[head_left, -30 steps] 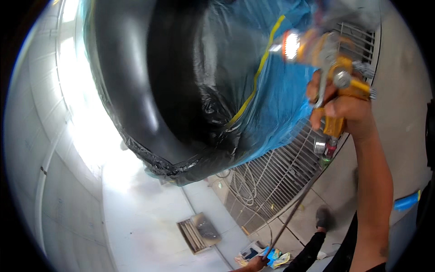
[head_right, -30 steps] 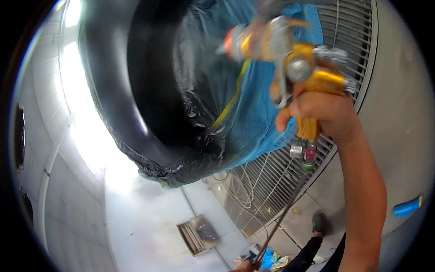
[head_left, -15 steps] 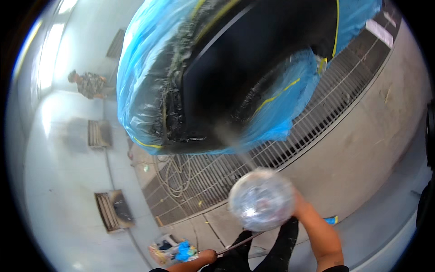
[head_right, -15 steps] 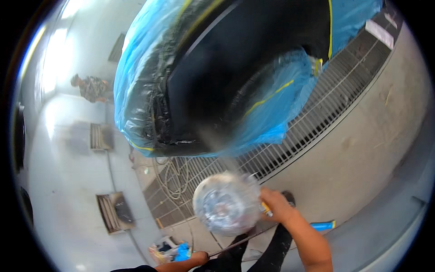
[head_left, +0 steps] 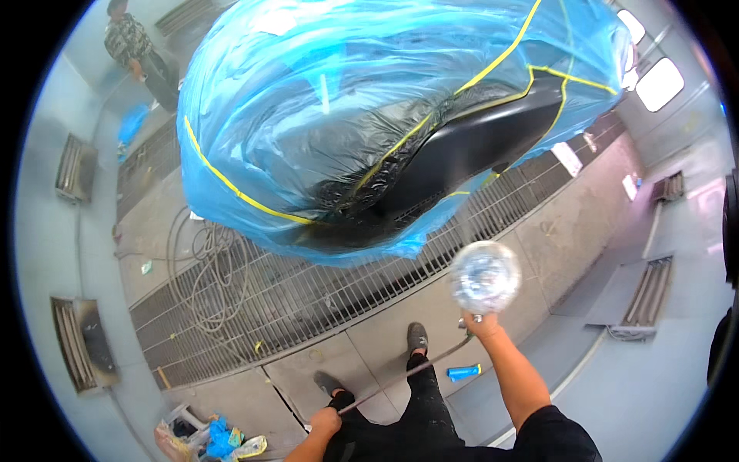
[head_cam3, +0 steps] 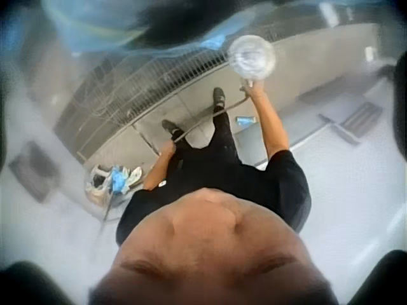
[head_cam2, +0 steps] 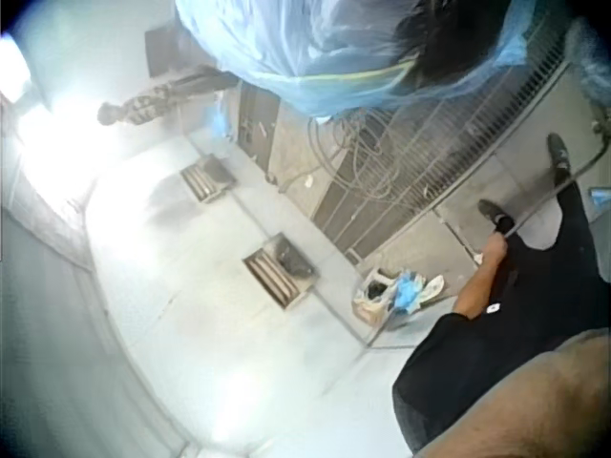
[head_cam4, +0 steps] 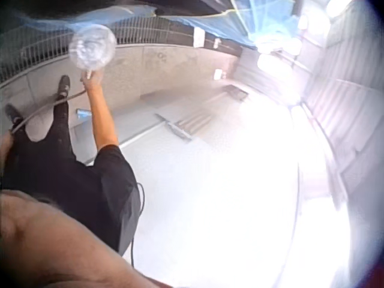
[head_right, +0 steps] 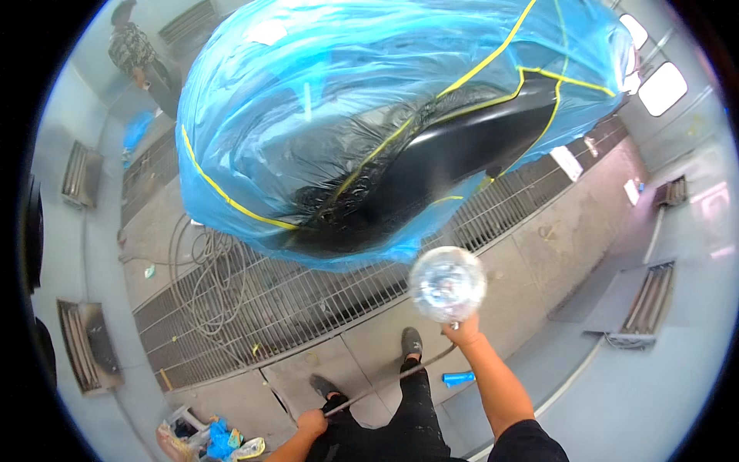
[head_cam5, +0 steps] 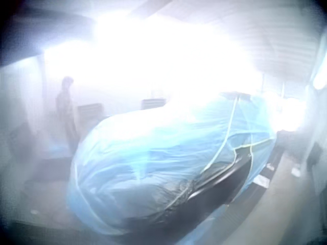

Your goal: The person uses a spray gun to apply paint to the rear section of a car inside a professional paint booth. The car is partially covered with blue protective plastic sheeting. The person moves around the vehicle to cover different angles, then exits the booth and hands the spray gun to another person.

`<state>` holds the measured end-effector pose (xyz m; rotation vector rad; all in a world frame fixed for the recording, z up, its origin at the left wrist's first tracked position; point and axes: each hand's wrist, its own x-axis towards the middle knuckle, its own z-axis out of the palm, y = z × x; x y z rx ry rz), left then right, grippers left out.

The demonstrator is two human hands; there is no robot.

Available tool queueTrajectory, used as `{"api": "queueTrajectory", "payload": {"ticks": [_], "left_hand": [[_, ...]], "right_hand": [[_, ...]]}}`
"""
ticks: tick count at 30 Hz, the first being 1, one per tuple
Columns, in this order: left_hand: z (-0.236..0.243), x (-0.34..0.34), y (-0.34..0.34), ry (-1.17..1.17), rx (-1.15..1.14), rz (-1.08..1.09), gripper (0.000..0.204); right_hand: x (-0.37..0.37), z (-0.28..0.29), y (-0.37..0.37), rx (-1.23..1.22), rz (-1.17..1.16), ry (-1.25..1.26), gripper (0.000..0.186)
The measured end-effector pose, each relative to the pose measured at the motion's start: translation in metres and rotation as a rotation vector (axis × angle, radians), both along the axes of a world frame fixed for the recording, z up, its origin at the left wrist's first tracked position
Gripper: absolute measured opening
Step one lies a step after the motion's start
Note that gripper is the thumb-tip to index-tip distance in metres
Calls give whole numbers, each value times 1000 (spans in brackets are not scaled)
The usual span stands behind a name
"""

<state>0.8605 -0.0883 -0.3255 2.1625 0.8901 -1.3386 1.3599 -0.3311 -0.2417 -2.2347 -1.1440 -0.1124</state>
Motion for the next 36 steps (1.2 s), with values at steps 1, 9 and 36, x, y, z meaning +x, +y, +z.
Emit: {"api": "queueTrajectory", "payload": {"ticks": [1,9,36], "left_hand": [[-1,-12,16,-24,-6,3,29],[89,-97,136,-297,-27,-76,27],[285,-352,575,-565,1056,899,30]], "right_hand": [[-19,20,24,37,18,208,48],[-121,112,132,-4,-74,1087,62],[-225,239,714,689,0,1156,46]]}}
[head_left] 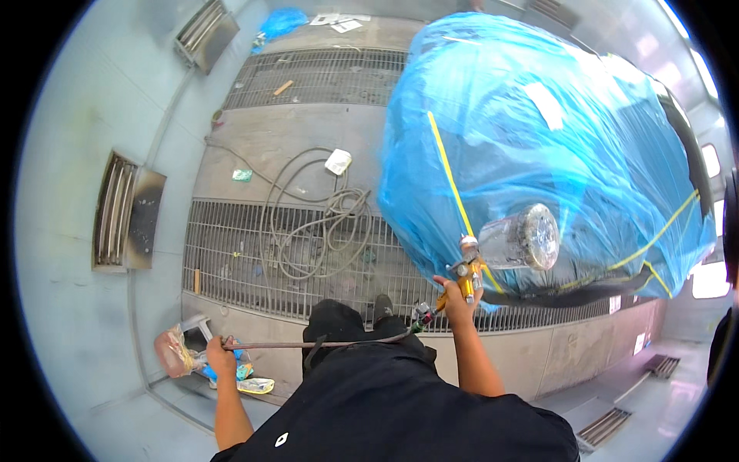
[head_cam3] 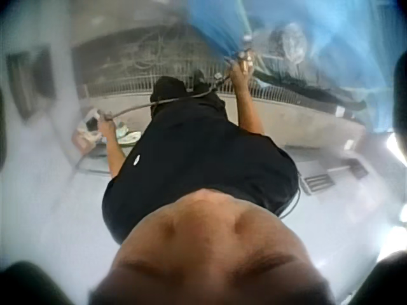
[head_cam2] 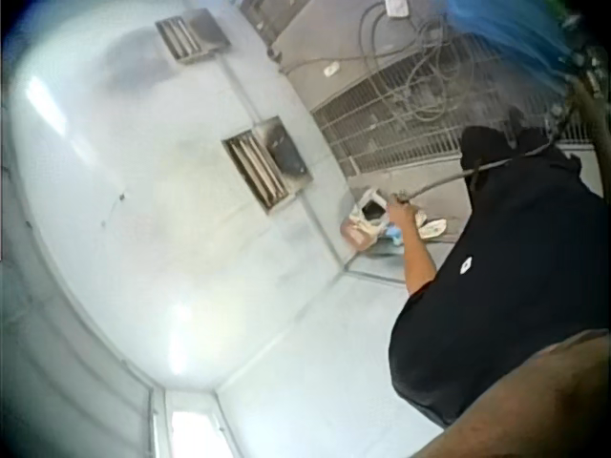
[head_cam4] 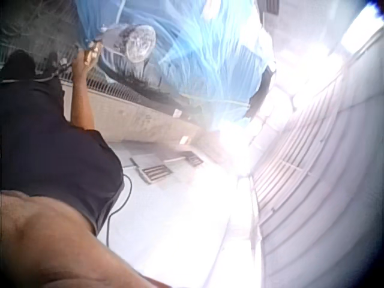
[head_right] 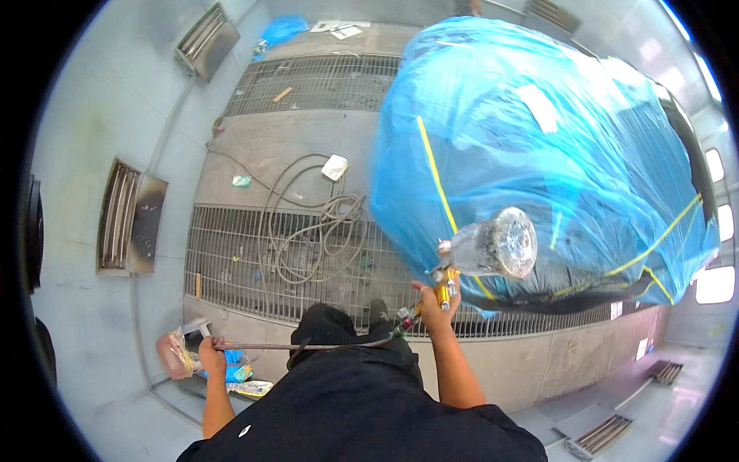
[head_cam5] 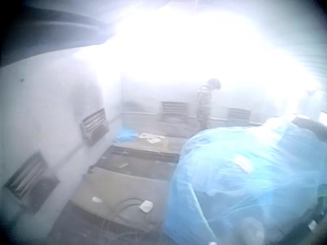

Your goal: The person uses a spray gun to apply paint to the rear section of a car inside a professional paint booth. The car is partially covered with blue protective plastic sheeting. The person moves around the vehicle to cover different angles, then exits the booth and hands the spray gun to another person.

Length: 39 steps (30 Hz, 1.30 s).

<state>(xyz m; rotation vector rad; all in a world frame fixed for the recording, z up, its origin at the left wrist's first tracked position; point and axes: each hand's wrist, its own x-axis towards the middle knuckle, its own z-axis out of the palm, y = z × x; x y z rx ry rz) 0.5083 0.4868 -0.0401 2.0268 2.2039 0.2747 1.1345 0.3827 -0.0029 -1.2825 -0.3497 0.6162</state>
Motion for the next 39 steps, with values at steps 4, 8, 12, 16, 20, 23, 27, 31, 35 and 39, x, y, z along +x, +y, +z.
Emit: {"api": "queueTrajectory", "payload": {"ticks": [4,8,12,16,20,23,27,31,35,39], "left_hand": [[13,21,71,69,405,21,38],[-36,-32,166,135,561,395,41],[-84,-85,275,-56,244,839,47],[-123,-98,436,-570,511,753,61],[-54,9,665,-842,398,643,64],[-6,85,817,-977,463,221,62],[96,261,951,-1612,432,-281,60],[112,361,1028,-1655,205,-750,57],[96,372,1112,-1566,139,-677,55],[63,347,1216,-1602,166,-443,51]], "right_hand": [[22,13,100,-7,143,-67,44],[33,41,208,67,22,17,41],[30,34,315,71,-135,-5,45],[9,41,428,61,-202,-25,48],[-9,63,528,50,-119,-72,49],[-8,72,607,67,-22,-88,49],[-6,63,724,-15,40,-40,48],[14,26,851,42,130,-82,47],[44,21,976,-138,297,-109,36],[75,49,1060,-207,289,-133,30]]}}
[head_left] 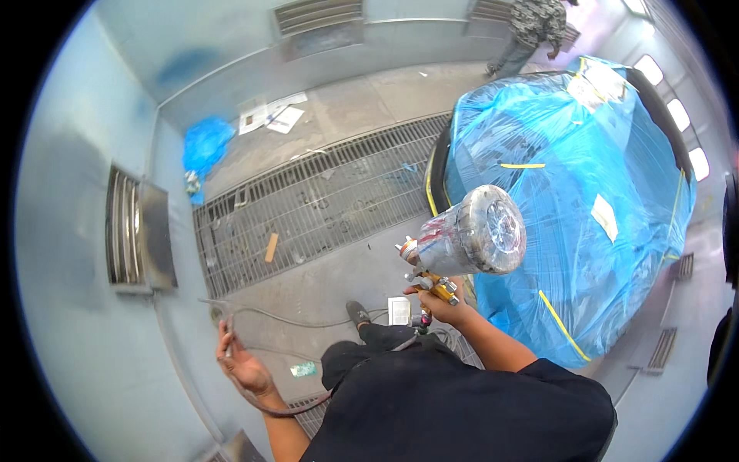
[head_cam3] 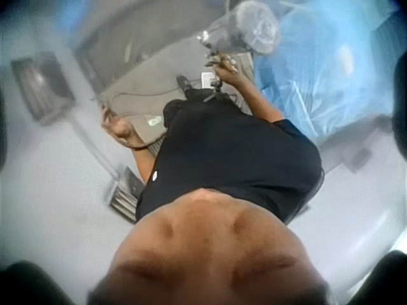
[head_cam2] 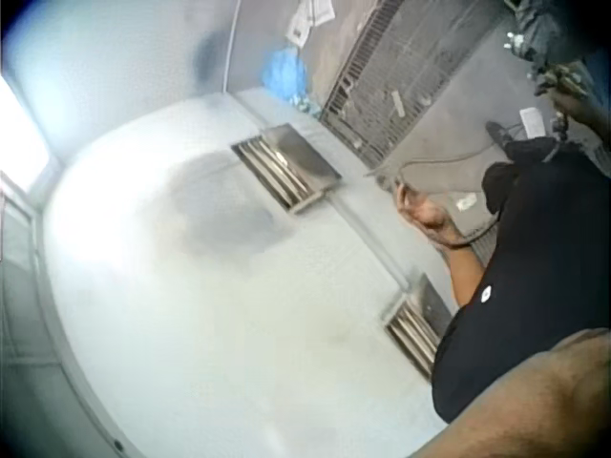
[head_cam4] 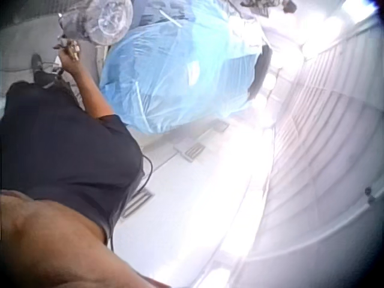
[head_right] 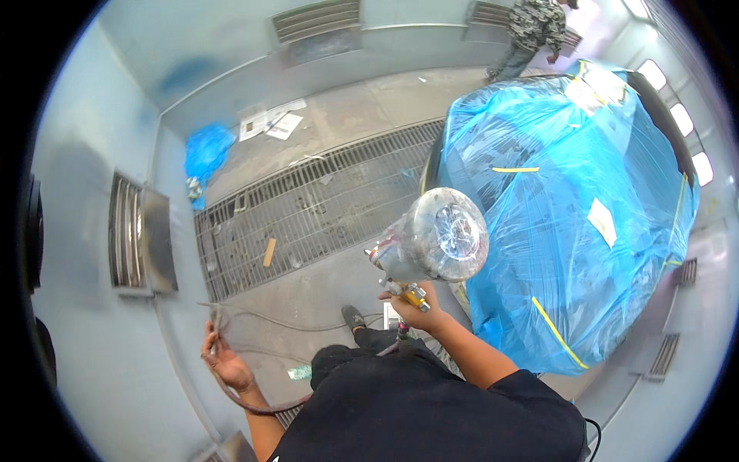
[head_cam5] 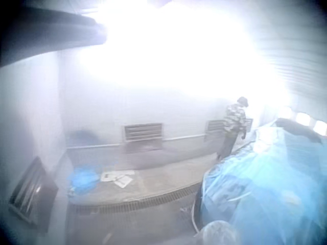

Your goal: The person uses a spray gun to apply paint to the rear section of a car inside a professional paint booth. The car is partially covered with blue protective plastic sheeting. The person moves around the vehicle to cover different angles, then exits the booth and hands the spray gun to another person.

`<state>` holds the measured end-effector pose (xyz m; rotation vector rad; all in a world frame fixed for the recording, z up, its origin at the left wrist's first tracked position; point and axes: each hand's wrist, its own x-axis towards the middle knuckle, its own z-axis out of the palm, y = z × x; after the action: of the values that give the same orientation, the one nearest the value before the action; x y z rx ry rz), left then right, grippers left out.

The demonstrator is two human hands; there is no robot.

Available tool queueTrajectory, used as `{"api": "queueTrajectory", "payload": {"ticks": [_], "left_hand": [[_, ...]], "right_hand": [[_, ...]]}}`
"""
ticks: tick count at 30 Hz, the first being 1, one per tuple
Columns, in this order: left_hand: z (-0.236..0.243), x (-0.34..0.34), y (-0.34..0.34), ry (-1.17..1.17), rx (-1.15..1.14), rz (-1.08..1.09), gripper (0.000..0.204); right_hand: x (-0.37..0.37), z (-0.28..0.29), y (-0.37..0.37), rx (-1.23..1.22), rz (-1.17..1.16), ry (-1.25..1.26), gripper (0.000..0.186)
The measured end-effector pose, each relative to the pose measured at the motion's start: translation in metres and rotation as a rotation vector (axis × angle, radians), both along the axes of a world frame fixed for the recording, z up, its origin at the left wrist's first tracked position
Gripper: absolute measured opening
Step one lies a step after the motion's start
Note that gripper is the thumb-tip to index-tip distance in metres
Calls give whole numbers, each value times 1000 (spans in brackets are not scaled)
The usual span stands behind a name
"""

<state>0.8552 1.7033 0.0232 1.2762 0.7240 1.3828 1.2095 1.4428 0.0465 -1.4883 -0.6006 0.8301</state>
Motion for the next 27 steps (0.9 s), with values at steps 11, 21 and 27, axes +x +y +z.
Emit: {"api": "queueTrajectory", "payload": {"ticks": [11,21,27], "left_hand": [[6,158,290,53,-6,-44,47],[-3,407,584,73,-150,-255,48],[12,648,668,106,0,-570,50]], "right_hand": [[101,-18,185,250,-444,-50,46],[228,-39,351,432,-734,-88,60],[320,-75,427,441,-1018,72,54]]}}
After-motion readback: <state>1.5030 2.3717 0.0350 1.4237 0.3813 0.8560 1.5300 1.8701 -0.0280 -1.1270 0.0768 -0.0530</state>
